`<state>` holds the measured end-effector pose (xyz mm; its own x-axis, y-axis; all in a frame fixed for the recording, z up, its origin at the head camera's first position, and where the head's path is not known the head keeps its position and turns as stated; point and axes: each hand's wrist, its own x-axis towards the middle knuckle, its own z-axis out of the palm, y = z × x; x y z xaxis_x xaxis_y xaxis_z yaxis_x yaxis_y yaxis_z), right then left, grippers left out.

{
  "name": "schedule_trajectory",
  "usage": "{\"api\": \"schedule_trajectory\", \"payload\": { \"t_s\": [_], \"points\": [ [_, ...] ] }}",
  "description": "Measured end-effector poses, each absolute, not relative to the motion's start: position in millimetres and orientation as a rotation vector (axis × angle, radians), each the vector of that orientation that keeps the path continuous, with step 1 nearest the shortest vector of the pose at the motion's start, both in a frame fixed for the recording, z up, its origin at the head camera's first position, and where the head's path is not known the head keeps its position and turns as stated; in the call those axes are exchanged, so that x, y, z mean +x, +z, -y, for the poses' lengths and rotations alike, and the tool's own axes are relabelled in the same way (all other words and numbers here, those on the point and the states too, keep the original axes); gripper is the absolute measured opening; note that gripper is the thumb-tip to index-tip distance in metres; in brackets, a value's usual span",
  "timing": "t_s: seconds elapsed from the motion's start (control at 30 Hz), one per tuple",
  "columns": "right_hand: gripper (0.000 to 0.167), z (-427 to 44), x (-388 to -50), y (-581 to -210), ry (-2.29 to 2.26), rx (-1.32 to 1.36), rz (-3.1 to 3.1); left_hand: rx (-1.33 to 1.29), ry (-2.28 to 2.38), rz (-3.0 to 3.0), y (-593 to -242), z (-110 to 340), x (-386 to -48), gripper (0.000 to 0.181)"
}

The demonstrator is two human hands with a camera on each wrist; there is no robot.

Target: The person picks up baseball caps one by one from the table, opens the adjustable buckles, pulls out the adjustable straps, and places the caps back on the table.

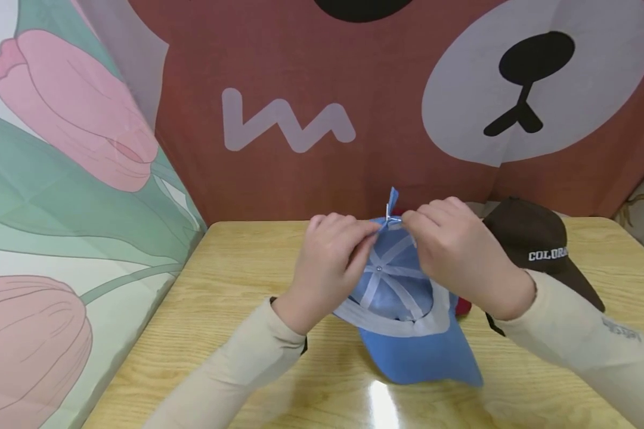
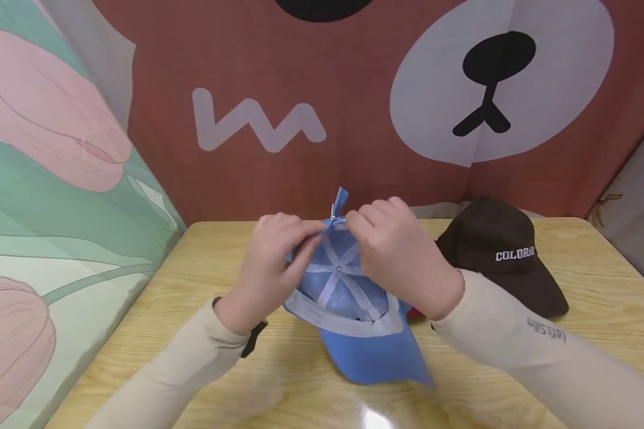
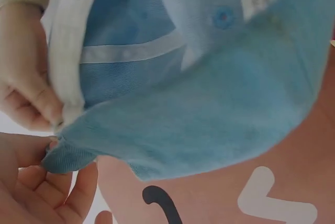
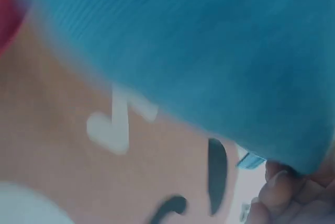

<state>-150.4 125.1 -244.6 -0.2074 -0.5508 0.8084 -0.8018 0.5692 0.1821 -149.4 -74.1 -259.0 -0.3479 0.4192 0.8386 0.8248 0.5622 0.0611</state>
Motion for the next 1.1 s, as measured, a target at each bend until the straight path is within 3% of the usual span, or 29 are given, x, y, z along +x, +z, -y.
{"api": "schedule_trajectory", "payload": {
  "t_s": [0.17,0.23,0.33,0.47,0.57,0.67,0.77,0.8,0.87,1.0,1.1],
  "points": [
    [0.019,-125.8,-146.7,-244.3,0.509,1.063,1.999,-0.964,-0.504,1.98,-261.6,72.6,-149.0,0.015],
    [0.001,-126.2,-146.2,-245.7,0.461,1.075,1.998,-0.955,-0.527,1.989,-261.8,71.8,-149.0,0.014],
    [0.03,-126.9,-146.1,-247.2,0.328,1.105,1.974,-0.95,-0.568,1.993,-260.8,71.2,-148.5,0.011],
    [0.014,-126.3,-146.3,-246.3,0.229,1.138,1.935,-0.958,-0.463,1.957,-258.8,70.9,-146.6,0.007],
    [0.021,-125.2,-146.6,-245.2,0.231,1.149,1.905,-0.958,-0.377,1.926,-257.6,70.6,-145.5,0.007],
    [0.007,-125.3,-147.2,-245.9,0.341,1.138,1.932,-0.948,-0.348,1.904,-258.8,69.5,-145.9,0.007],
    [0.019,-126.0,-147.8,-247.5,0.437,1.131,1.951,-0.942,-0.329,1.889,-261.5,68.4,-147.0,0.007],
    [0.011,-126.6,-147.7,-247.8,0.445,1.132,1.956,-0.943,-0.333,1.889,-261.9,68.2,-147.3,0.007],
    [0.009,-127.0,-147.6,-248.0,0.387,1.14,1.935,-0.954,-0.352,1.912,-261.6,68.9,-147.9,0.007],
    [0.023,-126.1,-146.6,-246.1,0.26,1.148,1.892,-0.975,-0.414,1.964,-257.2,72.6,-148.2,0.008],
    [0.007,-124.7,-146.1,-244.6,0.263,1.146,1.893,-0.975,-0.448,1.959,-254.6,74.6,-146.6,0.008]
  ]
}}
